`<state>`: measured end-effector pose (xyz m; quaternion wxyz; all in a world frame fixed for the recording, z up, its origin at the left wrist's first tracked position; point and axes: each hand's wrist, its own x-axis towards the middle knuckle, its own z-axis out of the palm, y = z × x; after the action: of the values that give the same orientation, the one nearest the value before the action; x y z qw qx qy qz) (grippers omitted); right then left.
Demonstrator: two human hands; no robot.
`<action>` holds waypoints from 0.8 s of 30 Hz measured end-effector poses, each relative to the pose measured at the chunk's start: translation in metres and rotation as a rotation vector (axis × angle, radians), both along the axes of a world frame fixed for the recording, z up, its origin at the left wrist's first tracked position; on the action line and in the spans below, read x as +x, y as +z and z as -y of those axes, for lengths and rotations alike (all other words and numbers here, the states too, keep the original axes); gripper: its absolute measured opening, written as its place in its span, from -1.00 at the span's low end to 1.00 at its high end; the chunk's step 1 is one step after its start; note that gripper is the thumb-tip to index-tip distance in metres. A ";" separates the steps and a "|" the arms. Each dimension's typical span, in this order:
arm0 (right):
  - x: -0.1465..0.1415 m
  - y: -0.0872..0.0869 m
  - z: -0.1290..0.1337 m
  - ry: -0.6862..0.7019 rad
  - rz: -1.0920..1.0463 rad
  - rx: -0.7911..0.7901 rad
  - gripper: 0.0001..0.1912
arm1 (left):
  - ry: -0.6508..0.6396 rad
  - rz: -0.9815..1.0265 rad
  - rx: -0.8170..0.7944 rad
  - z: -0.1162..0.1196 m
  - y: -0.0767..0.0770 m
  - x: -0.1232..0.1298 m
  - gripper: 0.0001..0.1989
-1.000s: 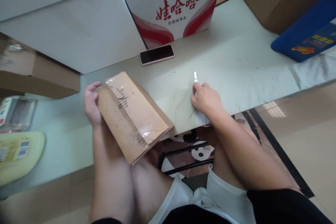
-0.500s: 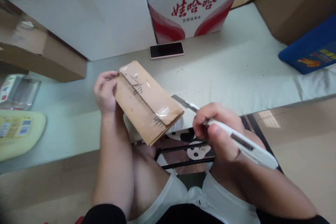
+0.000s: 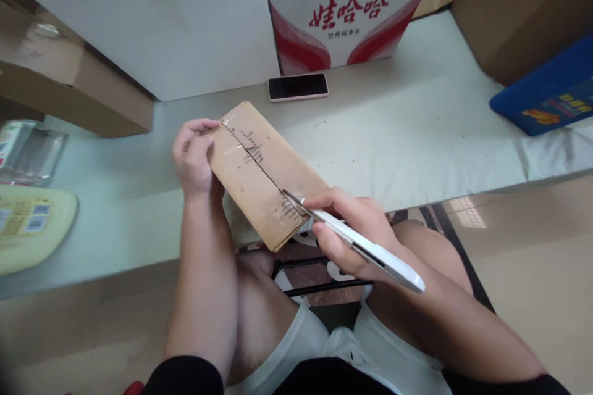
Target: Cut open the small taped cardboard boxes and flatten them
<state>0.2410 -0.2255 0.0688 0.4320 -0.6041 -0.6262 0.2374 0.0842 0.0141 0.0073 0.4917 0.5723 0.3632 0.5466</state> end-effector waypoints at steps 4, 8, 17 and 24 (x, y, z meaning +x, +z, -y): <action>0.001 -0.006 0.002 -0.022 -0.006 0.051 -0.81 | 0.020 -0.018 0.017 -0.001 -0.002 0.001 -0.90; 0.004 -0.006 0.004 0.003 0.025 0.094 -0.78 | 0.028 -0.007 0.013 -0.002 -0.003 0.002 -0.88; -0.007 -0.006 0.002 -0.066 0.187 0.105 -0.79 | 0.021 0.010 0.002 0.000 0.000 0.002 -0.89; -0.005 -0.016 -0.003 -0.062 -0.011 0.029 -0.82 | 0.043 -0.023 -0.001 0.002 0.002 0.004 -0.90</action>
<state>0.2361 -0.2222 0.0524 0.4510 -0.6158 -0.6081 0.2180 0.0880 0.0123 0.0094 0.4758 0.5705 0.3812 0.5503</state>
